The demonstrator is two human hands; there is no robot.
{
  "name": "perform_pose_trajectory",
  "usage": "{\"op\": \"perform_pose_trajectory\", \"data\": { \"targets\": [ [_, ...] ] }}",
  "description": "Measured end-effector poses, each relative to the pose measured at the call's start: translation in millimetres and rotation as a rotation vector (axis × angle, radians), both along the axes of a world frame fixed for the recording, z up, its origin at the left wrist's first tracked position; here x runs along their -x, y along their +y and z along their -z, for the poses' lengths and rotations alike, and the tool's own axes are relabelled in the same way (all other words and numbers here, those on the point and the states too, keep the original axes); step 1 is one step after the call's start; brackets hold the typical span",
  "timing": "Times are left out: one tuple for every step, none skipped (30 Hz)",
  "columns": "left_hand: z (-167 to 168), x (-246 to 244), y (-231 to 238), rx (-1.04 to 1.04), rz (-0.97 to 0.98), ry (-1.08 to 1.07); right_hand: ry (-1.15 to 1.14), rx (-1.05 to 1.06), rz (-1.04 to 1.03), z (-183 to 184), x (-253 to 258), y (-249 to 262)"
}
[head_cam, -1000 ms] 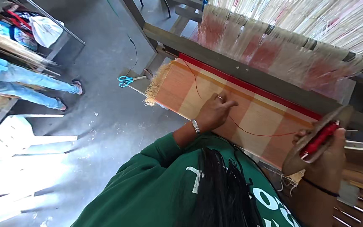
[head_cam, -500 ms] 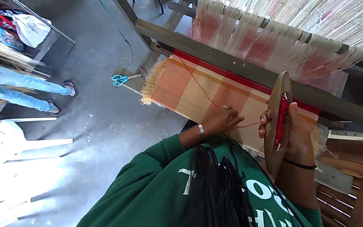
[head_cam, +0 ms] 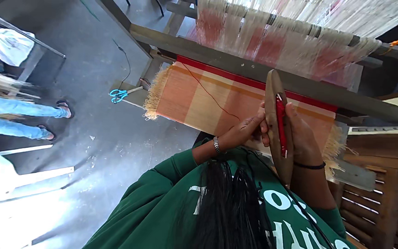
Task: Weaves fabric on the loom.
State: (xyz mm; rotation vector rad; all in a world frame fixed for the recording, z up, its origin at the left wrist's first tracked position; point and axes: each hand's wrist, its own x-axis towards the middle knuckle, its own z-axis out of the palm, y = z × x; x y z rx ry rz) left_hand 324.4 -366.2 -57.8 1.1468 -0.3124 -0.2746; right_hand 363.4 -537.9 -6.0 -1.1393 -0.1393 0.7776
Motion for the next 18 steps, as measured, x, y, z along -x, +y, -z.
{"op": "perform_pose_trajectory", "data": {
  "targets": [
    [1.5, -0.1, 3.0, -0.077, -0.005, 0.0, 0.008, 0.018, 0.023, -0.5, 0.2, -1.8],
    [4.9, -1.0, 6.3, -0.166, -0.05, -0.024, 0.015, 0.037, 0.035, -0.7, 0.1, -4.7],
    [10.9, -3.2, 8.6, -0.231, -0.121, -0.059, 0.022, 0.048, 0.046, 0.0, -0.5, -8.0],
    [17.0, -6.7, 11.1, -0.274, -0.191, -0.088, 0.029, 0.051, 0.057, 1.4, -2.2, -10.9],
    [22.0, -10.3, 14.2, -0.302, -0.26, -0.115, 0.035, 0.055, 0.073, 2.7, -4.0, -12.9],
    [25.6, -13.1, 18.6, -0.333, -0.317, -0.129, 0.038, 0.053, 0.075, 3.3, -6.0, -14.3],
    [29.5, -15.0, 24.1, -0.378, -0.367, -0.136, 0.038, 0.049, 0.079, 3.6, -7.7, -15.6],
    [33.5, -16.2, 30.7, -0.431, -0.411, -0.144, 0.037, 0.05, 0.089, 3.8, -8.9, -17.2],
    [37.7, -17.2, 38.3, -0.486, -0.451, -0.153, 0.036, 0.055, 0.096, 3.5, -10.3, -19.4],
    [42.3, -17.9, 47.0, -0.544, -0.489, -0.154, 0.032, 0.06, 0.096, 2.7, -12.3, -22.1],
    [46.6, -18.4, 56.0, -0.602, -0.527, -0.154, 0.03, 0.063, 0.096, 1.8, -14.4, -25.3],
    [50.9, -18.0, 65.4, -0.668, -0.561, -0.154, 0.029, 0.068, 0.103, 1.3, -16.2, -29.1],
    [55.9, -17.2, 75.3, -0.746, -0.59, -0.158, 0.026, 0.068, 0.11, 1.0, -17.7, -33.5],
    [60.2, -15.7, 84.9, -0.81, -0.613, -0.155, 0.018, 0.069, 0.115, 1.0, -19.4, -38.4],
    [65.1, -13.8, 94.0, -0.866, -0.637, -0.152, 0.006, 0.079, 0.115, 1.6, -21.2, -44.2],
    [70.7, -11.3, 103.4, -0.927, -0.665, -0.147, -0.004, 0.105, 0.11, 2.5, -23.2, -50.5],
    [76.3, -8.3, 113.9, -0.994, -0.69, -0.134, -0.02, 0.146, 0.106, 3.2, -25.2, -56.0],
    [82.1, -4.7, 124.4, -1.063, -0.706, -0.114, -0.034, 0.191, 0.103, 3.3, -27.0, -61.3]
  ]
}}
